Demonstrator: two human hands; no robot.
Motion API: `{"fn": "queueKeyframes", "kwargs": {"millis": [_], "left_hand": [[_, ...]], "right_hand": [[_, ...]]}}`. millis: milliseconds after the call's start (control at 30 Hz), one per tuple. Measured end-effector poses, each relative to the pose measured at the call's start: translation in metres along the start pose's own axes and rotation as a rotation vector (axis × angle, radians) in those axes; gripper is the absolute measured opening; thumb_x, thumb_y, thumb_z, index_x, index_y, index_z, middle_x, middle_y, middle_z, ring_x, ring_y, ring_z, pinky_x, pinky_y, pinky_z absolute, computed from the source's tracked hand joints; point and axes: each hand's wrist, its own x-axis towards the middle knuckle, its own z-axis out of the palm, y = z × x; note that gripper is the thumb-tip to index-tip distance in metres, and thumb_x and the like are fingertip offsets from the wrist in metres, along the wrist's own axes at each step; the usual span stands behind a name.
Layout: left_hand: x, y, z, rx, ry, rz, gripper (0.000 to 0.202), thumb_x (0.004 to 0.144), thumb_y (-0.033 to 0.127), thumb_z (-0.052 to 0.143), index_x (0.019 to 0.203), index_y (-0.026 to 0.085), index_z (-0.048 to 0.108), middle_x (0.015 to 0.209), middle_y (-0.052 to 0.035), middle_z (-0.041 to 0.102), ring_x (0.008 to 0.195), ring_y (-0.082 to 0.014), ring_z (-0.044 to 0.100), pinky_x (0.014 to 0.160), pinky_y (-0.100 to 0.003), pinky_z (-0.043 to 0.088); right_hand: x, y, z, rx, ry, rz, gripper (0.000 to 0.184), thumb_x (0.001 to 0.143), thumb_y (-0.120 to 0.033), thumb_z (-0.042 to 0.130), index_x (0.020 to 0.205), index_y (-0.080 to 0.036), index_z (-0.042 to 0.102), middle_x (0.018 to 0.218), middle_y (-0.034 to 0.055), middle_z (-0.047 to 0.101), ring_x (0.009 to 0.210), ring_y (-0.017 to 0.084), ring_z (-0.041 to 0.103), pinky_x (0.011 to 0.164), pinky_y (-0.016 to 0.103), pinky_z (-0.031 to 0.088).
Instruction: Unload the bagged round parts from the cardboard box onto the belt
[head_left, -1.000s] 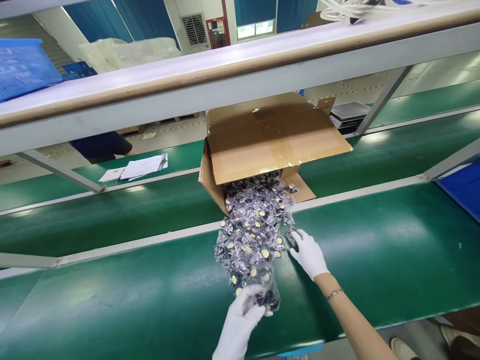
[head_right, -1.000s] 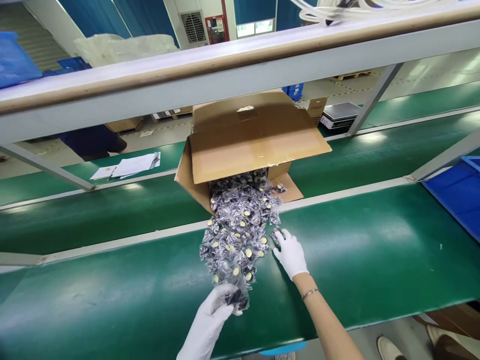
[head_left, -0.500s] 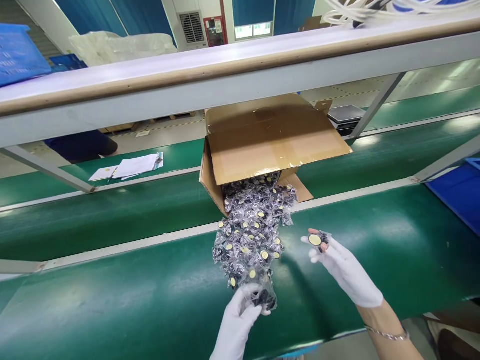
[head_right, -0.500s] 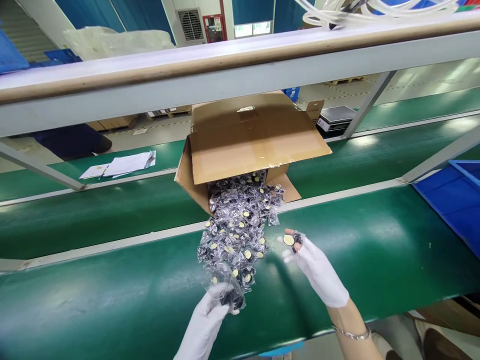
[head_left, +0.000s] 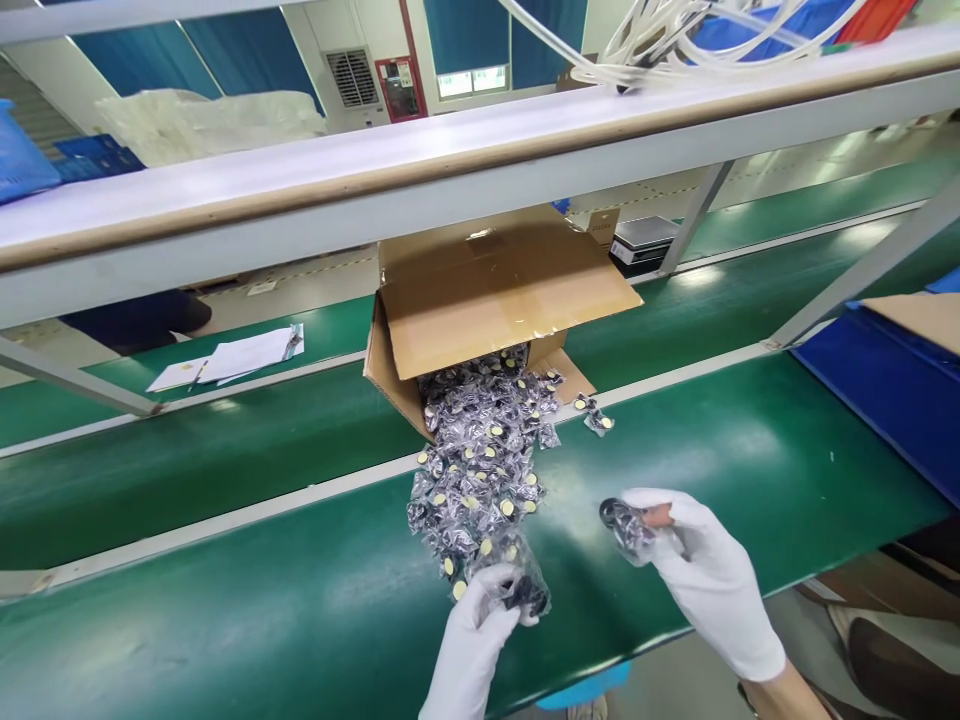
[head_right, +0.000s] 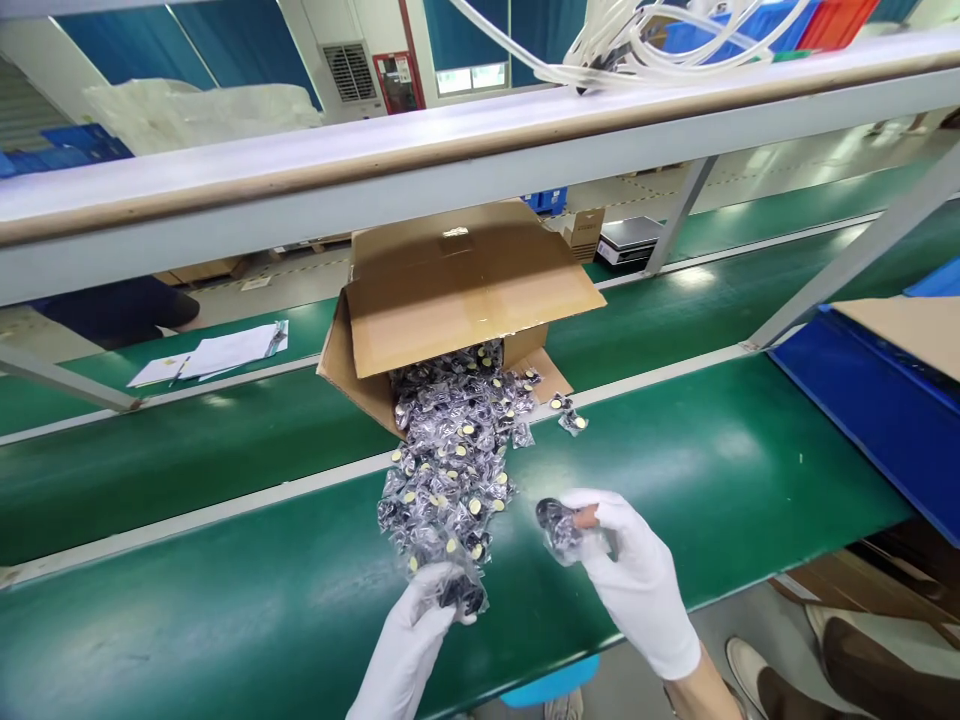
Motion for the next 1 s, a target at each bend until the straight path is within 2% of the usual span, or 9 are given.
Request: {"fn": "queueKeyframes", "kwargs": {"millis": [67,167,267,467,600,700,800,900,1000], "left_hand": [[-0.002,-0.001,0.003,0.004,-0.011,0.013,0.049,0.063,0.050,0.091,0.099,0.020,0.077,0.099,-0.0075,0.076,0.083,-0.0202,0.069,0.084,-0.037,0.058],[-0.002,-0.003,0.007,-0.001,-0.028,0.026,0.048,0.064,0.048,0.091,0.100,0.019,0.076,0.098,-0.0073,0.075,0.082,-0.0196,0.068,0.082,-0.036,0.058],[-0.003,-0.004,0.009,-0.006,-0.032,0.041,0.048,0.064,0.047,0.092,0.100,0.019,0.076,0.098,-0.0070,0.074,0.081,-0.0185,0.067,0.081,-0.035,0.057],[-0.005,-0.003,0.011,-0.006,-0.038,0.051,0.046,0.065,0.046,0.092,0.098,0.019,0.077,0.095,-0.0057,0.074,0.080,-0.0172,0.066,0.080,-0.033,0.056],[-0.005,-0.002,0.012,-0.006,-0.055,0.057,0.046,0.064,0.046,0.091,0.099,0.019,0.077,0.093,-0.0053,0.074,0.081,-0.0176,0.066,0.082,-0.033,0.055],[-0.006,-0.003,0.013,-0.015,-0.035,0.037,0.047,0.063,0.046,0.092,0.099,0.020,0.077,0.097,-0.0060,0.074,0.082,-0.0182,0.066,0.082,-0.034,0.056],[-0.008,-0.005,0.013,-0.031,0.012,0.035,0.049,0.059,0.048,0.094,0.097,0.019,0.078,0.094,-0.0058,0.074,0.079,-0.0178,0.066,0.082,-0.034,0.056],[-0.009,-0.009,0.009,-0.040,0.053,0.037,0.051,0.058,0.048,0.094,0.096,0.019,0.078,0.093,-0.0063,0.074,0.077,-0.0179,0.066,0.082,-0.035,0.057],[-0.007,-0.014,0.000,-0.042,0.079,0.048,0.050,0.058,0.048,0.093,0.095,0.018,0.077,0.097,-0.0087,0.075,0.079,-0.0196,0.067,0.081,-0.036,0.058]], "right_hand": [[-0.004,0.001,-0.006,0.022,0.033,-0.159,0.001,0.090,-0.026,0.066,0.090,-0.026,0.064,0.100,0.0081,0.076,0.087,0.023,0.073,0.072,0.037,0.063],[-0.007,0.000,-0.013,0.042,0.059,-0.272,0.017,0.088,-0.013,0.064,0.096,-0.028,0.064,0.101,0.0074,0.075,0.090,0.023,0.073,0.071,0.038,0.063],[-0.010,0.000,-0.018,0.010,0.072,-0.309,0.024,0.087,-0.007,0.063,0.098,-0.029,0.063,0.104,0.0069,0.074,0.090,0.023,0.072,0.072,0.039,0.062],[-0.010,-0.009,-0.027,-0.115,0.072,-0.453,0.021,0.082,-0.009,0.069,0.085,-0.028,0.060,0.089,0.0036,0.073,0.077,0.021,0.070,0.065,0.036,0.058],[-0.005,-0.004,-0.025,-0.223,0.041,-0.414,0.021,0.088,-0.018,0.068,0.076,-0.026,0.052,0.078,0.0018,0.066,0.070,0.018,0.063,0.065,0.033,0.053],[0.000,0.033,-0.005,-0.337,-0.022,-0.231,0.020,0.093,-0.032,0.061,0.078,-0.026,0.050,0.077,0.0020,0.060,0.069,0.018,0.059,0.065,0.032,0.051],[0.004,0.090,0.035,-0.433,-0.069,0.038,0.019,0.092,-0.036,0.051,0.077,-0.026,0.046,0.076,0.0027,0.056,0.069,0.019,0.056,0.066,0.033,0.053],[0.009,0.136,0.075,-0.467,-0.204,0.169,0.008,0.084,-0.028,0.051,0.086,-0.022,0.056,0.097,0.0098,0.065,0.090,0.022,0.064,0.086,0.036,0.057],[0.027,0.159,0.093,-0.456,-0.357,0.182,0.031,0.078,-0.022,0.058,0.108,-0.020,0.067,0.123,0.0097,0.068,0.116,0.022,0.063,0.105,0.033,0.051]]}}
